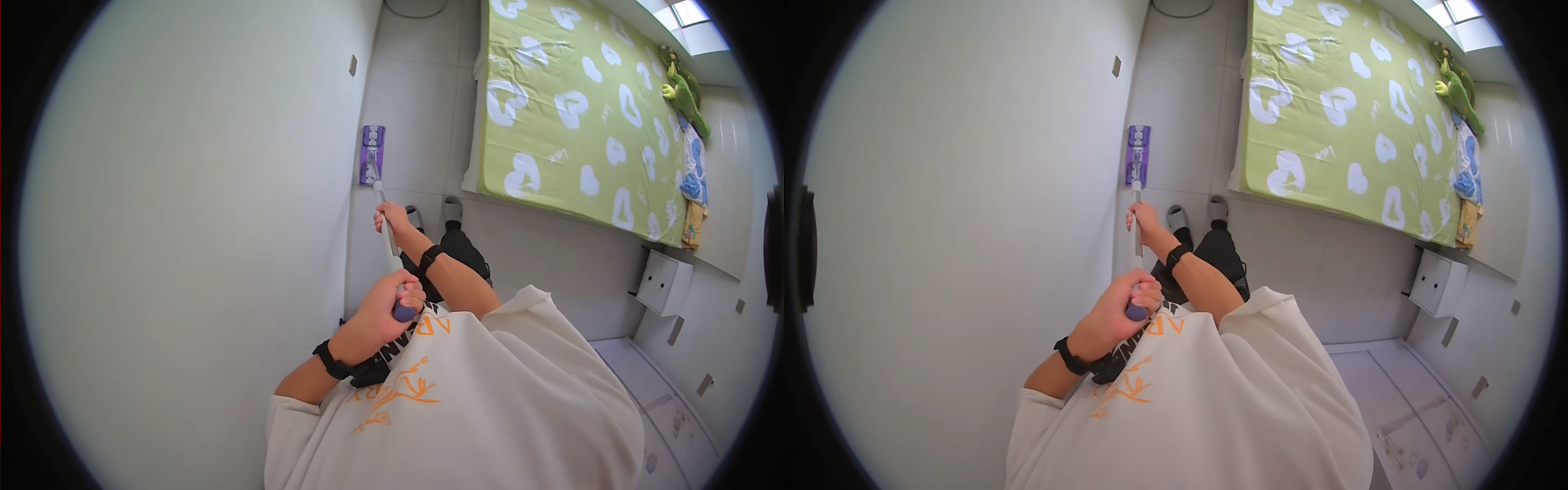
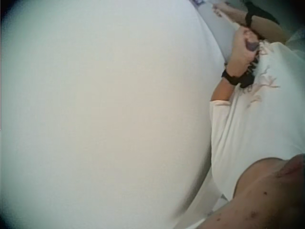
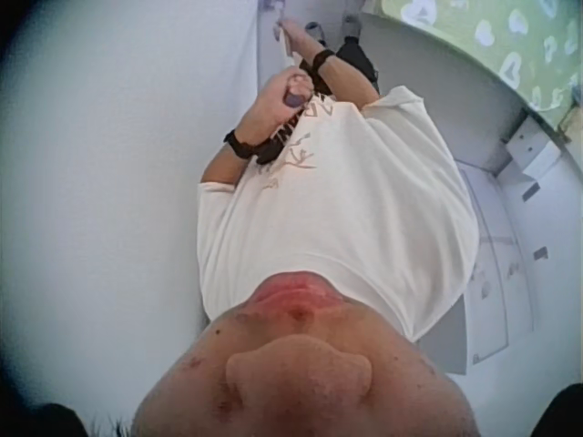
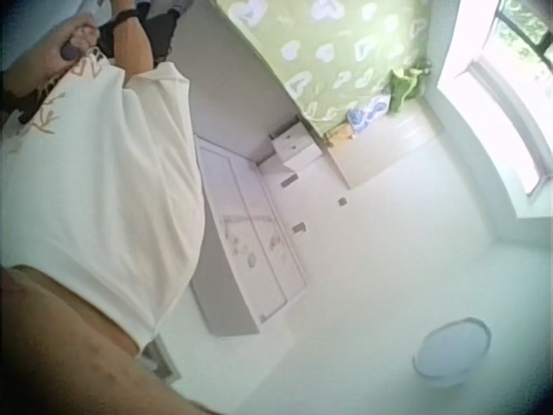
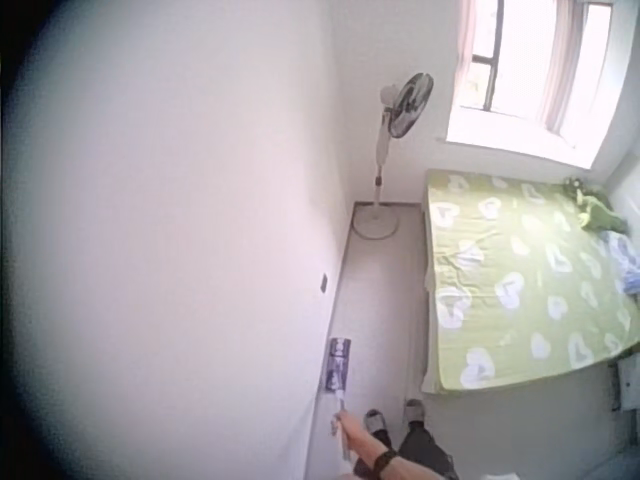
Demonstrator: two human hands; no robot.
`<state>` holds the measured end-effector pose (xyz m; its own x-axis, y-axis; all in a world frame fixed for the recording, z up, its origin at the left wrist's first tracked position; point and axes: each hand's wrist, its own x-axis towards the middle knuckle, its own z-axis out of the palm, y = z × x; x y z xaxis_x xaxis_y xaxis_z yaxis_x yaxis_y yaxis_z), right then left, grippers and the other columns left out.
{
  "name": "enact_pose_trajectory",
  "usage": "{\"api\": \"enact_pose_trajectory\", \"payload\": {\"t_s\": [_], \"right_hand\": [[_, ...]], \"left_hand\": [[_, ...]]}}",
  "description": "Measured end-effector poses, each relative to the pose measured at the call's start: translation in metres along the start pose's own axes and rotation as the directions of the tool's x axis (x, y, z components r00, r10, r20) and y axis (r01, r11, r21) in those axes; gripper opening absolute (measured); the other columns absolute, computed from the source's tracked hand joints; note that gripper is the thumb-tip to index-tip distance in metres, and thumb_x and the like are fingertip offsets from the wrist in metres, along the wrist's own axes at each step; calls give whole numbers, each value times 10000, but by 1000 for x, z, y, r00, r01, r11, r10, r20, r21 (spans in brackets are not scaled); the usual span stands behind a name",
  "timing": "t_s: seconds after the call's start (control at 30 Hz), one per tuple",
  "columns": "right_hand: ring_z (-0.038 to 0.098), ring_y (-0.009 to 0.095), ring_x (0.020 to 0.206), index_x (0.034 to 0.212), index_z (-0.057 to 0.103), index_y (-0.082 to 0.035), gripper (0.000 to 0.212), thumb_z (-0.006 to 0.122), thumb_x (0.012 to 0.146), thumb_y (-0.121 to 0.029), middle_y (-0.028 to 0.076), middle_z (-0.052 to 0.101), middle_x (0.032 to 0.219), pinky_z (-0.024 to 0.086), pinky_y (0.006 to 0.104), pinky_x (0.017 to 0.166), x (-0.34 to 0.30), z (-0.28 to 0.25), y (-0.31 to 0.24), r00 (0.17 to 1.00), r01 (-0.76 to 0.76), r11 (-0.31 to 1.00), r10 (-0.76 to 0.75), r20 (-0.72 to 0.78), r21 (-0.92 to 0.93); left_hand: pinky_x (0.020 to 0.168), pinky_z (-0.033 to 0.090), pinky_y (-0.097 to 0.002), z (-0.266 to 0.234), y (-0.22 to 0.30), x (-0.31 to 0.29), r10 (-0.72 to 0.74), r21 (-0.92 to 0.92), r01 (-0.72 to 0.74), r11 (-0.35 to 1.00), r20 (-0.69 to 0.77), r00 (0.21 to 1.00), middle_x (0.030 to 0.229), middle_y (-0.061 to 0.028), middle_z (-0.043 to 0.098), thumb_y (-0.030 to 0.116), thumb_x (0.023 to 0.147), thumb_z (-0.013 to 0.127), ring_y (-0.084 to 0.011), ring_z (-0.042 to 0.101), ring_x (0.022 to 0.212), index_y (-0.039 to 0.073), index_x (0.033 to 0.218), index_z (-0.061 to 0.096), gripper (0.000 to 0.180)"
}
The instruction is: The person is mopping the floor in a bedroom, a hallway, and a bathroom.
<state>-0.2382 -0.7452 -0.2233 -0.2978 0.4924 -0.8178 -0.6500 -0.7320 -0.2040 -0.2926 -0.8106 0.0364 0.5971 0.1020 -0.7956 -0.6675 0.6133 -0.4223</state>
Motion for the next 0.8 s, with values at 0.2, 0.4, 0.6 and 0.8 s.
{"api": "enact_pose_trajectory", "payload": {"t_s": [0.2, 0.4, 0.6, 0.8], "right_hand": [[454, 129, 489, 820, 392, -73, 94, 481, 805, -43, 51, 443, 617, 406, 253, 412, -52, -39, -16, 994, 40, 997, -47, -100, -65], [447, 139, 471, 818, 389, -77, 110, 492, 797, -44, 46, 431, 611, 409, 271, 402, -100, -107, -39, 969, 104, 991, -120, -218, -83], [431, 103, 463, 820, 357, -103, 128, 472, 806, -49, 24, 428, 602, 401, 240, 394, -119, -135, -34, 974, 116, 991, -125, -188, -60], [431, 117, 471, 824, 332, -112, 146, 466, 818, -56, 35, 417, 608, 400, 253, 392, -119, -116, 10, 990, 26, 991, -44, -131, -134]], "left_hand": [[402, 297, -174, -4, -34, -2, -107, 14, 107, 994, 43, 993, 611, 13, 349, 13, 841, 448, -48, 334, 473, 63, 674, 337, 207], [392, 293, -168, -2, -73, 16, -235, 24, 234, 972, 73, 969, 629, 8, 363, 7, 848, 450, -44, 326, 465, 57, 683, 337, 206], [373, 284, -164, -19, -111, 30, -162, -25, 164, 986, 64, 985, 578, 23, 368, 5, 817, 482, -37, 337, 446, 71, 663, 350, 214], [366, 269, -161, -42, -133, 6, 76, -92, -76, 993, -1, 997, 563, 30, 349, 14, 815, 499, -35, 335, 442, 72, 667, 358, 213]]}}
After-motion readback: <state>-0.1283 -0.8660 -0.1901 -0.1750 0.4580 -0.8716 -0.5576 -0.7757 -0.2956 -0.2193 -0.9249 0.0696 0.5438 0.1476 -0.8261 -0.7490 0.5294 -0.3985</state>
